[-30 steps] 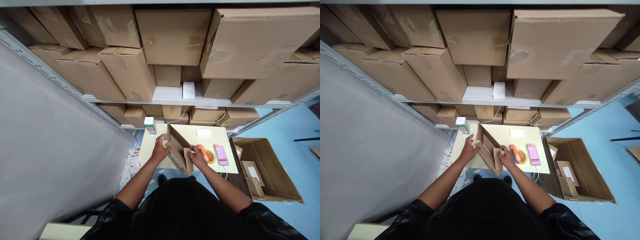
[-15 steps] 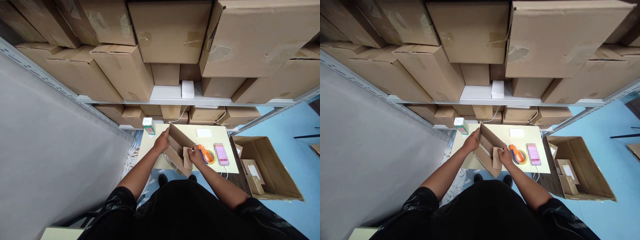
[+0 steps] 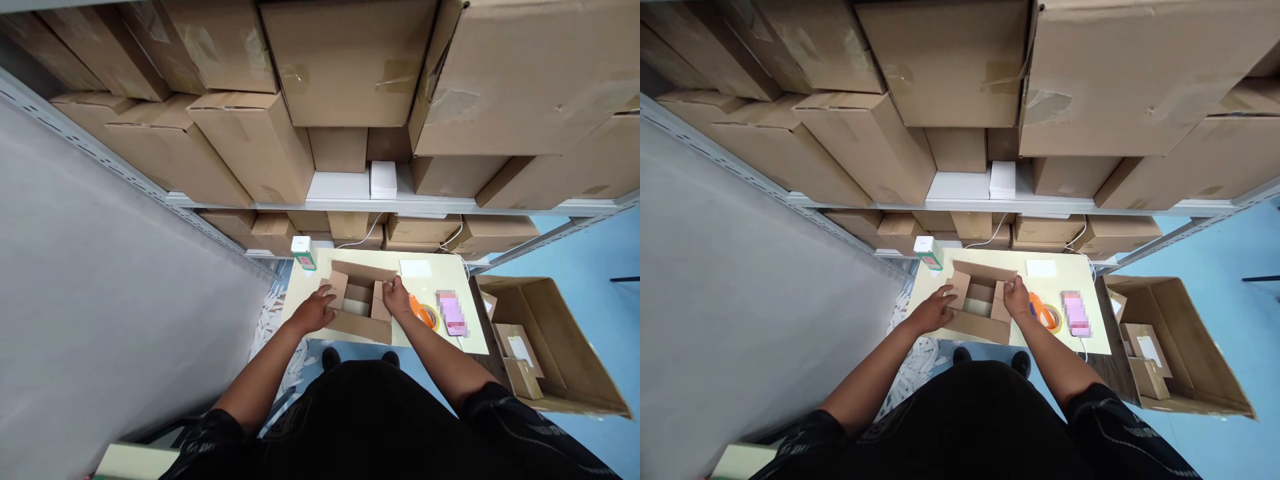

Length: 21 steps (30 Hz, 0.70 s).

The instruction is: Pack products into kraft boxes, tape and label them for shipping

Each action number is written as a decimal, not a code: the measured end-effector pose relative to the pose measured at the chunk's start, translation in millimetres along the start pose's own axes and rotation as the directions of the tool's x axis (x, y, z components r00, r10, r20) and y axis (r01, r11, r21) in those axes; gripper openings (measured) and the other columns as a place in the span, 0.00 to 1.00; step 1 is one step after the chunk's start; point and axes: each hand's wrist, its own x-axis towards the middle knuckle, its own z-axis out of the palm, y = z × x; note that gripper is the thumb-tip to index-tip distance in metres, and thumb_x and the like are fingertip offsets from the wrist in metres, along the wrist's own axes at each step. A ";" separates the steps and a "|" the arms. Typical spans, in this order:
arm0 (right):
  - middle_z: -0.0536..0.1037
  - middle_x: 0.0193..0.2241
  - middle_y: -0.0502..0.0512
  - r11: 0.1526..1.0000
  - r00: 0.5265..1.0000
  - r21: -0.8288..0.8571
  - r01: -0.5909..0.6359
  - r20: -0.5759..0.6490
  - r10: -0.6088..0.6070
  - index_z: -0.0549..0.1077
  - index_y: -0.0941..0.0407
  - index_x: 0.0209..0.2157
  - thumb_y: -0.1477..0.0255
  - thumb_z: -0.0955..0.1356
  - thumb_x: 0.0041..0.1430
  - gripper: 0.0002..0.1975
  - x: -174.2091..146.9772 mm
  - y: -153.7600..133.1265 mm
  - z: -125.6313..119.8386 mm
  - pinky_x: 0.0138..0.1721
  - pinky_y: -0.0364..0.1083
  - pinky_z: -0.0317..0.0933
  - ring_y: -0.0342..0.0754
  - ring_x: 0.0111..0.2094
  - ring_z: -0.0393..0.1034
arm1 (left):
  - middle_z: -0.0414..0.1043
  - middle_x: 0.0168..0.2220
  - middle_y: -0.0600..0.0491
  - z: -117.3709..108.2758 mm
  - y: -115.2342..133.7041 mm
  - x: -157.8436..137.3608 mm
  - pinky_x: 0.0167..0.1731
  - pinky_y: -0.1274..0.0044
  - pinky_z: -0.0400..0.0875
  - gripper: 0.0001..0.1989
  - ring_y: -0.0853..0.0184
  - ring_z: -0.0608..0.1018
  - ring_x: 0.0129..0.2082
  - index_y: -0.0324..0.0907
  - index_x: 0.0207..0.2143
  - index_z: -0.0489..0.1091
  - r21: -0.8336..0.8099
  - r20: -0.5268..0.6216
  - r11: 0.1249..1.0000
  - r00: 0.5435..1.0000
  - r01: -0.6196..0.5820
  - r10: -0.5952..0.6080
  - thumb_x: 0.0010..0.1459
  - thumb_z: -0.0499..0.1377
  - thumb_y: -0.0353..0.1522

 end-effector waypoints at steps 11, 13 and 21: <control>0.82 0.38 0.55 0.988 0.989 0.122 -0.100 0.120 0.085 0.70 0.51 0.49 0.57 0.66 0.60 0.19 0.3 13.6 -3.5 0.46 0.53 0.68 0.57 0.41 0.76 | 0.67 0.66 0.45 -15.3 -17.0 6.5 0.63 0.65 0.69 0.23 0.52 0.73 0.64 0.47 0.53 0.76 -0.056 0.126 0.998 0.991 -0.042 0.049 0.58 0.67 0.46; 0.83 0.41 0.55 0.976 0.987 0.189 -0.111 0.135 0.087 0.72 0.51 0.50 0.56 0.67 0.60 0.20 -2.1 12.8 -7.0 0.50 0.54 0.68 0.57 0.44 0.77 | 0.72 0.59 0.46 -8.5 -10.7 16.6 0.56 0.66 0.73 0.18 0.56 0.79 0.55 0.47 0.52 0.76 -0.079 0.022 0.997 1.000 0.014 -0.012 0.62 0.64 0.43; 0.70 0.65 0.63 0.922 0.988 0.378 -0.085 0.155 0.027 0.64 0.53 0.67 0.47 0.63 0.65 0.36 -40.7 43.8 -27.7 0.62 0.59 0.63 0.59 0.65 0.65 | 0.61 0.67 0.40 19.5 -6.5 37.8 0.47 0.67 0.77 0.52 0.58 0.81 0.47 0.46 0.75 0.47 -0.268 -0.040 0.920 0.951 0.285 -0.307 0.53 0.68 0.39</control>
